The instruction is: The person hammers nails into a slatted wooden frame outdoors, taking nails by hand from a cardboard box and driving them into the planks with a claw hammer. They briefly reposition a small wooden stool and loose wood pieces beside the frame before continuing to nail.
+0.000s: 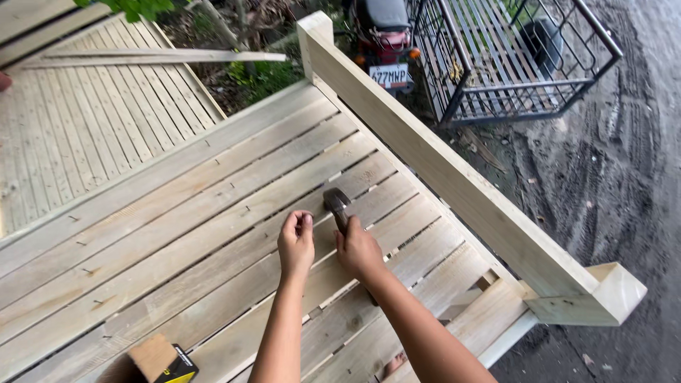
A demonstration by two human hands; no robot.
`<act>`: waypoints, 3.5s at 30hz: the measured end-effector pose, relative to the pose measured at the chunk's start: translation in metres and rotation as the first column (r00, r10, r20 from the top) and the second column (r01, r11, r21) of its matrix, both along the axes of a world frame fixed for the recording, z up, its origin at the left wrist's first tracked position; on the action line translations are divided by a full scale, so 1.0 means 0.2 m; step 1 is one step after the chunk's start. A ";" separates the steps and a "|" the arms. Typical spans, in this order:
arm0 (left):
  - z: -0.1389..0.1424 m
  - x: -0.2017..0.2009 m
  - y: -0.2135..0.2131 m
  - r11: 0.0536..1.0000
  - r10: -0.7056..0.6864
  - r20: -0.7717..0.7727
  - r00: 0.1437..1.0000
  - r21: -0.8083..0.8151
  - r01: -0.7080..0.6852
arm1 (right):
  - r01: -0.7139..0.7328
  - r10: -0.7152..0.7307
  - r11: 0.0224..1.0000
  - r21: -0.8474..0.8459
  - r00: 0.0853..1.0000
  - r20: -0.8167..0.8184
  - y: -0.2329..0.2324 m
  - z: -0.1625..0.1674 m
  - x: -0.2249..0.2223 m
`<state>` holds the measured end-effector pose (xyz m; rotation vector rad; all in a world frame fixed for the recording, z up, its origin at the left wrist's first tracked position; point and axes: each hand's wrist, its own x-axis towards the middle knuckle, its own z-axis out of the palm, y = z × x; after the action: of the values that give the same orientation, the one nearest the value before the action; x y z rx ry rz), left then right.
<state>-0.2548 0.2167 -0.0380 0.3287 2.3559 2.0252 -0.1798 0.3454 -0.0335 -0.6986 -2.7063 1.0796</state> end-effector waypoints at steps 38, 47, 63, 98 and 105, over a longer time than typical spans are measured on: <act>-0.18 -1.64 0.58 0.740 -0.030 -0.420 0.907 -0.620 -0.262 | 0.047 -0.042 0.997 -0.066 0.997 0.067 0.56 0.15 -1.39; -0.10 -1.67 0.59 0.724 0.067 -0.207 0.976 -0.663 -0.191 | 0.047 -0.052 0.997 -0.064 0.995 -0.083 0.53 0.15 -1.37; -0.07 -1.93 0.86 0.866 0.209 -0.113 0.971 -0.439 -0.238 | 0.064 -0.075 0.990 -0.128 0.994 -0.085 0.54 0.15 -1.36; 0.00 -1.89 0.88 0.756 0.031 -0.221 0.975 -0.633 -0.168 | -0.031 0.059 0.985 0.169 0.985 -0.161 0.60 0.28 -1.59; 0.00 -1.90 0.88 0.752 0.034 -0.222 0.974 -0.636 -0.171 | -0.052 0.078 0.972 0.228 0.991 -0.107 0.59 0.29 -1.66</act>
<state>-0.6354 0.3932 -0.0388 0.3842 3.0627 1.0869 -0.5115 0.4624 0.0240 -0.4969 -2.7097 0.7815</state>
